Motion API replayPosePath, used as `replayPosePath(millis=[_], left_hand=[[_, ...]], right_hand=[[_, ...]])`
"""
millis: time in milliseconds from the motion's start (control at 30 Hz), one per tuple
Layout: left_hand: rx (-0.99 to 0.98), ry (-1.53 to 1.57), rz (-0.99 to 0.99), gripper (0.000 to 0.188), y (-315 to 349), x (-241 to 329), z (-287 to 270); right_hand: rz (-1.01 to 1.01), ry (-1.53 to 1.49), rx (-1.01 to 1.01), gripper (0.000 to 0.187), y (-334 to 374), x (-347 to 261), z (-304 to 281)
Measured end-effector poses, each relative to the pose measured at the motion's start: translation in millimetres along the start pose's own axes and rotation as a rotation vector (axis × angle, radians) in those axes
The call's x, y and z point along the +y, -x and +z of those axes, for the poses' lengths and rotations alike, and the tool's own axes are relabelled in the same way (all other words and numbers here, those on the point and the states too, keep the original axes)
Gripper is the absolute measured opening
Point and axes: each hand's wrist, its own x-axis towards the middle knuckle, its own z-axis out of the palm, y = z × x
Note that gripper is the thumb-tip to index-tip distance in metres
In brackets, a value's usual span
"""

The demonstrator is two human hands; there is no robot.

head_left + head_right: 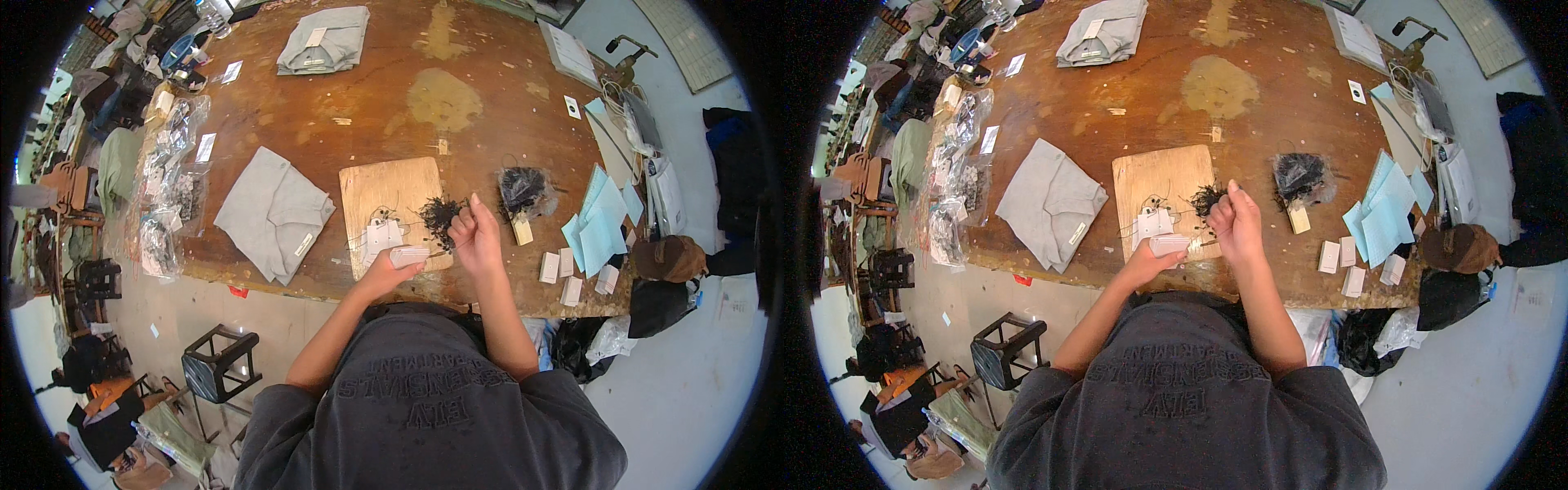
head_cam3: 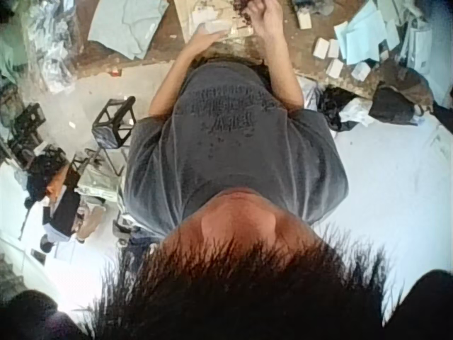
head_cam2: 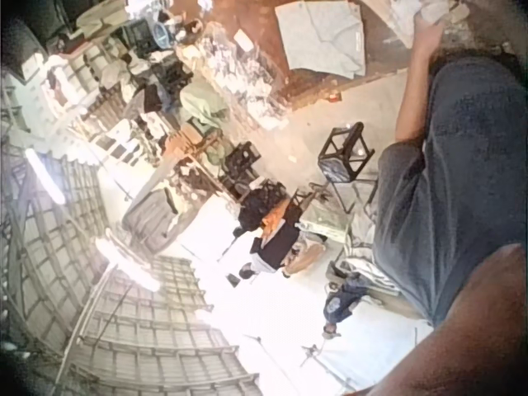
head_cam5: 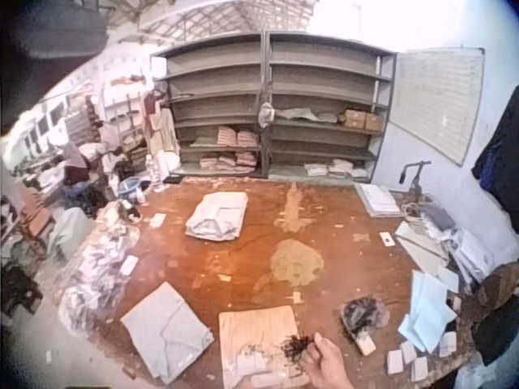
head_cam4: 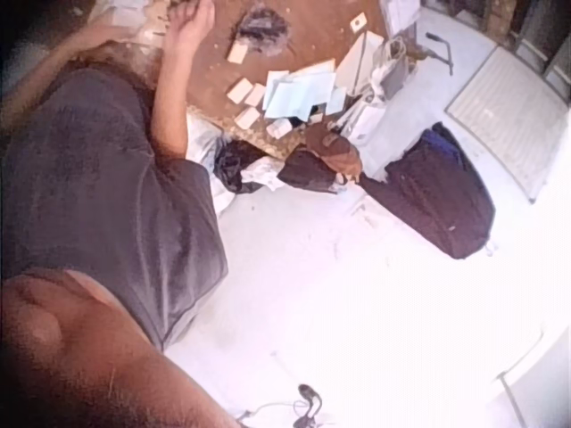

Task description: The person handles a perforated sheet and small white blocks on a wooden board, then picks up black fibrous material and places it onto the blocks. The person continues to arrange the material and blocks on the board throughout the clip.

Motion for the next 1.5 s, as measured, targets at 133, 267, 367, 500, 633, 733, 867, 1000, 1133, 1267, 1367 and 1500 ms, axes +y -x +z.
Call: replayPosePath(millis=[133,267,367,500,633,733,867,1000,1133,1267,1367,1500], left_hand=[[0.044,0.025,-0.007,0.027,1,-10,-1],[0.270,0.497,-0.066,0.033,-3,-12,-10],[0.376,0.593,-0.002,0.031,-6,-4,-8],[0.428,0.333,0.148,0.029,-2,11,1],[0.464,0.277,0.197,0.031,0,20,5],[0.512,0.351,0.260,0.028,0,21,8],[0.584,0.228,0.271,0.024,1,21,10],[0.644,0.170,0.289,0.021,3,20,13],[0.733,-0.161,0.411,0.018,6,24,16],[0.719,-0.614,0.683,0.024,8,35,8],[0.656,-0.973,0.902,0.030,7,44,-7],[0.512,-1.250,1.106,0.029,5,42,-19]], right_hand=[[-0.184,0.190,0.125,0.021,-4,-7,4],[-0.303,0.573,0.111,0.005,-5,6,3],[-0.202,0.834,0.013,0.009,2,26,2],[-0.228,1.024,-0.100,0.009,9,53,4],[-0.431,1.250,-0.193,0.010,10,66,10],[-0.507,1.283,-0.230,0.009,12,69,16],[-0.534,1.308,-0.250,0.009,13,70,20],[-0.530,1.340,-0.233,0.006,13,71,19],[-0.530,1.294,-0.226,0.007,16,74,17],[-0.295,1.130,-0.230,0.006,12,65,16],[0.190,0.613,-0.183,0.006,4,52,9],[0.317,0.539,-0.129,0.012,2,59,-9]])
